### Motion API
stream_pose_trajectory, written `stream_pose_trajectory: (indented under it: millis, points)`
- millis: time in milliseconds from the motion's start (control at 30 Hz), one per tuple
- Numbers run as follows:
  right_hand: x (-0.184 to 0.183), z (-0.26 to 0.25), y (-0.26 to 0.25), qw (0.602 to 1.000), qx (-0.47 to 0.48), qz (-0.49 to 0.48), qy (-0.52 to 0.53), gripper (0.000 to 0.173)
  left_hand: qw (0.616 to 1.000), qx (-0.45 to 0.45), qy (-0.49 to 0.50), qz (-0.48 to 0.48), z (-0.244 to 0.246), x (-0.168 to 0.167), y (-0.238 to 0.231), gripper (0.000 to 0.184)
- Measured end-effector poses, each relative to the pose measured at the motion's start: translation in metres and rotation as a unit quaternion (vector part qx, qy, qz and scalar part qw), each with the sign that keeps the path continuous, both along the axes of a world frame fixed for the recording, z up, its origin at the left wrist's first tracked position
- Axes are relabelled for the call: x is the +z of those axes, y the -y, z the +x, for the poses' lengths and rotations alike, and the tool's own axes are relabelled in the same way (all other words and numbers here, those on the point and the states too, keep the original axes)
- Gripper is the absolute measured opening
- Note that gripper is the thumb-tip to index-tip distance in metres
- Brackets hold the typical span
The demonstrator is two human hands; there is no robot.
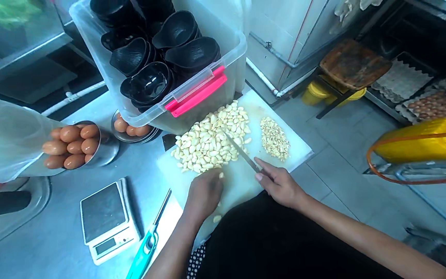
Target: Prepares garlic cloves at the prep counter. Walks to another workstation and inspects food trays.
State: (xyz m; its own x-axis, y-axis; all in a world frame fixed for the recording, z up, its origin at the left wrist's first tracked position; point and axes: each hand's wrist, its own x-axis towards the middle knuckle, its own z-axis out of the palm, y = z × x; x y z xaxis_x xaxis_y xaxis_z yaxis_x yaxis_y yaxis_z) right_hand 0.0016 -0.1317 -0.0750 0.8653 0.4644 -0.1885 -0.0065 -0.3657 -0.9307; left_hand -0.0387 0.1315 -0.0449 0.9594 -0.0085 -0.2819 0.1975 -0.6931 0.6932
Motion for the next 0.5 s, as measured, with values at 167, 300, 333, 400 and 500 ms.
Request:
stream_pose_trajectory:
  millis: [167,300,333,400,500]
  points:
    - [0.011,0.000,-0.005,0.987,0.070,0.059,0.132,0.052,0.896,0.196,-0.012,-0.399,0.019,0.015,0.031,0.018]
    - [0.018,0.002,-0.008,0.982,0.062,0.069,0.164,0.051,0.858,0.203,-0.029,-0.471,0.024,0.017,0.057,0.024]
    - [0.019,0.001,-0.007,0.983,0.057,0.067,0.162,0.051,0.860,0.194,-0.029,-0.471,0.024,0.016,0.060,0.024]
    - [0.019,0.000,-0.006,0.985,0.050,0.067,0.151,0.050,0.868,0.181,-0.026,-0.462,0.024,0.016,0.063,0.021]
    - [0.017,-0.002,-0.004,0.985,0.050,0.072,0.147,0.049,0.870,0.172,-0.030,-0.461,0.024,0.016,0.065,0.020]
